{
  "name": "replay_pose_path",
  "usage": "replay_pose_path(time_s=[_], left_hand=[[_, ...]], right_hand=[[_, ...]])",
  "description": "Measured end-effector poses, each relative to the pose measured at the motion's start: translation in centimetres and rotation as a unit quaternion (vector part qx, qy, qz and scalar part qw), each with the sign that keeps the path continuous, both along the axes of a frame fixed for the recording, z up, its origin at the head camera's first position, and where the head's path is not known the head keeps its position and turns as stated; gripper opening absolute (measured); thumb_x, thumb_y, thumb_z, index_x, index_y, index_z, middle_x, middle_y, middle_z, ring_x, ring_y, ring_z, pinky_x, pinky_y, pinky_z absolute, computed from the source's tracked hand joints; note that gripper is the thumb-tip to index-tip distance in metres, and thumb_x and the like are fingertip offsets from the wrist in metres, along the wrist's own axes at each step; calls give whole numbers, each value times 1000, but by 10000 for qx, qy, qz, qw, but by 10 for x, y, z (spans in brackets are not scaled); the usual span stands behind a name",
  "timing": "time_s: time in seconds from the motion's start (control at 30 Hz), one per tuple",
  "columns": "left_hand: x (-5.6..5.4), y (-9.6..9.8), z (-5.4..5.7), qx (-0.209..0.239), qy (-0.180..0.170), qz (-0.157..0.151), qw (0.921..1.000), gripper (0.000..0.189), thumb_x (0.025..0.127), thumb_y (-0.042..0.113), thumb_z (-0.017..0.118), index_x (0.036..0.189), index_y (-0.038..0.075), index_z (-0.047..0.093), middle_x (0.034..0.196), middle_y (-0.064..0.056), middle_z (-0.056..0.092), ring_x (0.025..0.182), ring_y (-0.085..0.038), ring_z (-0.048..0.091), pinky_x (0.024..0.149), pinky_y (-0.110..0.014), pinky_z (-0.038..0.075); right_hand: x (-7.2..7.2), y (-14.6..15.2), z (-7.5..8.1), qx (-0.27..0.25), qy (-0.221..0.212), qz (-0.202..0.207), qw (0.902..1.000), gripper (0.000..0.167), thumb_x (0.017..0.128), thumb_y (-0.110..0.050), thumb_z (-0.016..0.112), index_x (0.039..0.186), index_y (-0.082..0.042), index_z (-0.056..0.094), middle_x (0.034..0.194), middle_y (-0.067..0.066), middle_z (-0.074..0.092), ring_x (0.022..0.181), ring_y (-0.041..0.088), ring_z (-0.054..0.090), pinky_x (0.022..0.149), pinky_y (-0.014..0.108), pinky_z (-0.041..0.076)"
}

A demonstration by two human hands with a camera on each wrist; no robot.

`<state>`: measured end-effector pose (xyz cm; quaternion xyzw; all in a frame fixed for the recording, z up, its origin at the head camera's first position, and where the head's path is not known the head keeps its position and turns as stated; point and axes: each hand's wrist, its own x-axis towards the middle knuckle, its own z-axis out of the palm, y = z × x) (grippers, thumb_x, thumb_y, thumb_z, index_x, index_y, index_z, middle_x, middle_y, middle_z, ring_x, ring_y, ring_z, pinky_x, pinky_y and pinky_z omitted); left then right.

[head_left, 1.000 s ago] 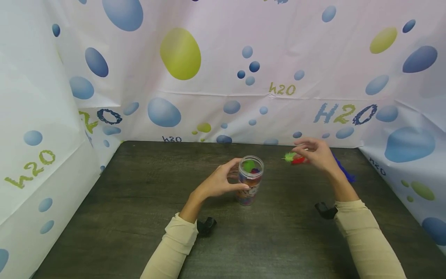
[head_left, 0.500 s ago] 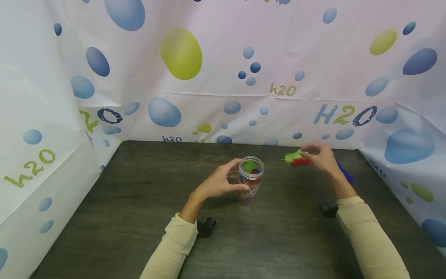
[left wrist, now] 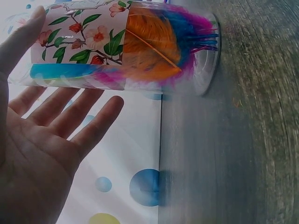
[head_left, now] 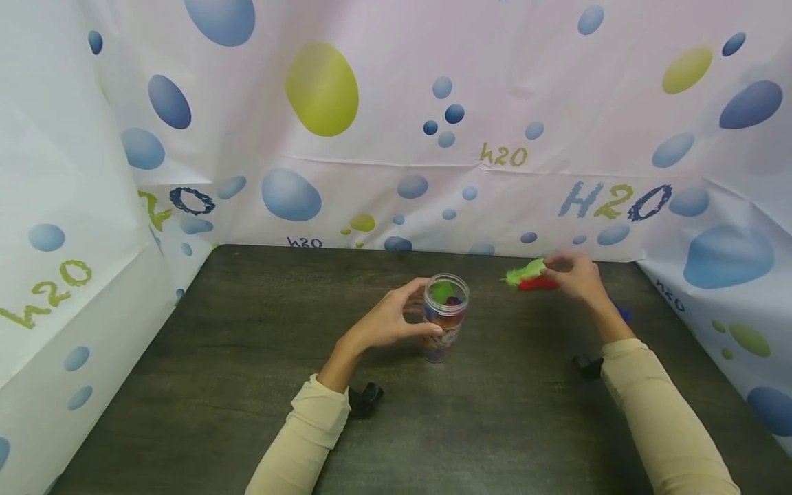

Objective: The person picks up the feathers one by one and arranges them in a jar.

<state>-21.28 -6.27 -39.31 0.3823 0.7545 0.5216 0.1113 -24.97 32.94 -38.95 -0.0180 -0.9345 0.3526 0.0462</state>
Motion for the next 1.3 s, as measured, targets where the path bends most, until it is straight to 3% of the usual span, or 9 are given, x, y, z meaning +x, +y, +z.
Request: replay_pose_path(time_s=[0.13,0.23,0.37,0.63,0.77,0.9,1.0,1.2,1.3], left_hand=[[-1,-1,1,8,30,-29,10000,72,92,6,79,153,2,41,140,-18,60,131,-33,59,106,-41,54],[-2,-1,1,41,42,-50,10000,71,93,6,79,153,2,41,139,-18,60,131,-33,59,106,-42,54],[-2,-1,0,58,40,-67,10000,71,92,5,79,153,2,40,140,-18,60,131,-33,59,106,-46,54],[-1,-1,0,43,26,-77,10000,72,92,5,79,153,2,40,141,-18,59,133,-33,58,106,-43,54],[-2,-2,-2,64,43,-72,9999,72,92,6,79,153,3,41,141,-16,60,133,-32,58,106,-42,54],[-1,-2,-3,70,35,-71,9999,72,92,7,79,153,3,41,141,-16,60,133,-31,58,107,-40,54],[-1,-2,-4,50,21,-60,10000,72,93,8,79,153,3,41,141,-17,59,134,-32,58,106,-40,54],[0,-2,-3,24,2,-53,10000,72,92,7,79,154,3,41,142,-16,59,134,-32,57,107,-41,53],[0,-2,-3,38,20,-47,10000,72,92,7,79,153,3,41,141,-16,59,134,-32,58,107,-43,53]], right_hand=[[-4,5,-4,203,127,-28,9997,35,101,-15,65,125,10,64,134,36,57,116,55,57,92,64,52],[-6,10,-6,244,129,-67,9996,35,101,-15,65,125,11,63,134,37,56,128,59,45,100,71,42],[-7,15,-7,211,-1,-180,9996,36,102,-16,64,126,11,63,133,37,57,126,57,47,98,68,45],[-10,24,-10,231,9,-380,9990,32,101,-12,63,124,11,63,127,36,62,115,51,55,83,47,51],[-12,27,-14,209,8,-510,9985,31,101,-12,62,123,11,63,125,36,64,115,50,56,86,51,51],[-14,32,-19,172,46,-586,9981,30,102,-9,60,123,13,62,126,38,61,127,56,44,109,67,34],[-15,37,-20,158,121,-655,9977,29,101,-6,60,121,14,62,126,39,60,131,58,36,114,72,20],[-19,46,-19,355,173,-819,9959,27,98,-6,60,116,14,63,120,37,61,117,52,49,100,65,39],[-21,49,-18,506,206,-786,9954,26,97,-6,60,115,14,63,118,37,62,114,51,53,99,63,41]])
